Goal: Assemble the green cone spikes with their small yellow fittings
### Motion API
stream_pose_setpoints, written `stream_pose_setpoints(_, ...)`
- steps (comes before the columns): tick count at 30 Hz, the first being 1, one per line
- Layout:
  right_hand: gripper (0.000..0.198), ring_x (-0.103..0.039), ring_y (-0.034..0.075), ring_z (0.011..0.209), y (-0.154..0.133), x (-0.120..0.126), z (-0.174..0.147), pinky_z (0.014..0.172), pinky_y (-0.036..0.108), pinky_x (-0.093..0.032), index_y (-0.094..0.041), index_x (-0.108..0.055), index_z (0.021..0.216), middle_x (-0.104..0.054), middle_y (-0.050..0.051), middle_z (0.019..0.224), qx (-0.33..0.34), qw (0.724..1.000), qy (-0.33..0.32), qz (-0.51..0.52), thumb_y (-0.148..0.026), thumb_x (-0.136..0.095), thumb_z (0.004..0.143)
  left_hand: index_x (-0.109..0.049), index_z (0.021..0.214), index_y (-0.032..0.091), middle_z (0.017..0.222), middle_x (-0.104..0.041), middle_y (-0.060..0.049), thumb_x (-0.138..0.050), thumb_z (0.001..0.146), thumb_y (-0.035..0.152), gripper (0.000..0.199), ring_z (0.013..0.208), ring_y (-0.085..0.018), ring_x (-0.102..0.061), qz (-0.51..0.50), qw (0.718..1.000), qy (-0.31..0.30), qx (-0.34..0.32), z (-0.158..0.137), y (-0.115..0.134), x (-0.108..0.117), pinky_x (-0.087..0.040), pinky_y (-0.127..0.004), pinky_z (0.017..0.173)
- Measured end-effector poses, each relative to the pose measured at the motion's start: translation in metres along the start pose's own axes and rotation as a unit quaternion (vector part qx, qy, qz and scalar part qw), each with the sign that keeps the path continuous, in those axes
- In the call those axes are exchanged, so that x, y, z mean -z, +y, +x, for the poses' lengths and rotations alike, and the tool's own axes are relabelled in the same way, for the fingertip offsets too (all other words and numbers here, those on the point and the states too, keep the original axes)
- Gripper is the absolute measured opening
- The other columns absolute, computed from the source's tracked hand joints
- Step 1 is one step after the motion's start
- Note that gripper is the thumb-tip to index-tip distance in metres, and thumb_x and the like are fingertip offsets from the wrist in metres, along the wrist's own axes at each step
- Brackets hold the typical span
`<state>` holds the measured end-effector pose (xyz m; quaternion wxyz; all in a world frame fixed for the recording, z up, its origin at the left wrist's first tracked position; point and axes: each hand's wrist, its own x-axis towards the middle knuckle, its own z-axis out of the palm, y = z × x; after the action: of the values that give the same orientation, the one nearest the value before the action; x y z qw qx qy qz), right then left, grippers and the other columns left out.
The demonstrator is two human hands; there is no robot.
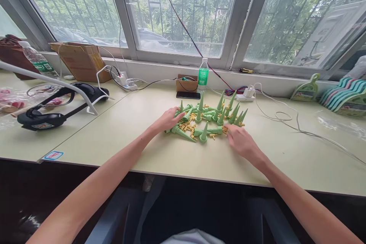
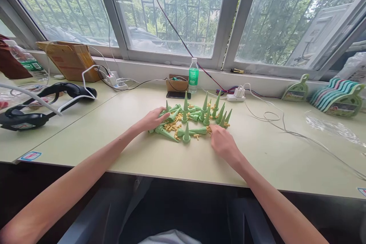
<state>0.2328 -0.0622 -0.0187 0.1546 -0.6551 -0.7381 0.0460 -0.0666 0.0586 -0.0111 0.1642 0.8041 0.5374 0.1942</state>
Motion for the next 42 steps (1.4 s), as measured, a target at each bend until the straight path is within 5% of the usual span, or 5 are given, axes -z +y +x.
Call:
stream_pose_setpoints(23, 0.052, -0.053, 0.031, 0.133, -0.012, -0.012, -0.018, 0.102, 0.043, -0.049, -0.016, -0.041, 0.149, -0.048, 0.015, 0.151, 0.039, 0.999, 0.011, 0.019, -0.027, -0.047, 0.099, -0.058, 0.120, 0.017, 0.117, -0.068, -0.013, -0.031, 0.096, 0.061, 0.056, 0.111, -0.028, -0.062, -0.032, 0.998, 0.040, 0.021, -0.001, 0.007, -0.002, -0.048, -0.037, 0.094)
stream_pose_setpoints(26, 0.053, -0.060, 0.032, 0.125, -0.017, -0.004, -0.019, 0.091, 0.041, -0.055, -0.019, -0.041, 0.149, -0.048, 0.016, 0.151, 0.053, 0.998, 0.023, -0.016, -0.035, -0.051, 0.099, -0.059, 0.116, 0.019, 0.114, -0.069, -0.011, -0.030, 0.097, 0.060, 0.054, 0.107, -0.026, -0.063, -0.059, 0.997, 0.054, 0.020, -0.002, 0.010, 0.002, -0.048, -0.036, 0.091)
stream_pose_setpoints(32, 0.054, -0.071, 0.027, 0.087, -0.037, 0.011, -0.010, 0.061, 0.032, -0.052, -0.018, -0.054, 0.130, -0.063, 0.014, 0.120, 0.065, 0.990, -0.003, -0.128, -0.050, -0.068, 0.088, -0.056, 0.093, 0.021, 0.092, -0.068, -0.007, -0.023, 0.099, 0.059, 0.051, 0.087, -0.023, -0.061, -0.065, 0.993, 0.094, 0.032, -0.003, 0.011, 0.008, -0.047, -0.033, 0.079)
stream_pose_setpoints(42, 0.038, -0.067, 0.023, 0.083, -0.040, 0.000, 0.021, 0.064, 0.030, -0.048, -0.016, -0.060, 0.101, -0.061, 0.009, 0.101, 0.158, 0.978, -0.020, -0.132, -0.054, -0.059, 0.093, -0.054, 0.088, 0.023, 0.089, -0.066, -0.006, -0.020, 0.100, 0.055, 0.049, 0.086, -0.023, -0.060, -0.070, 0.993, 0.092, 0.020, -0.002, 0.007, 0.002, -0.046, -0.035, 0.077)
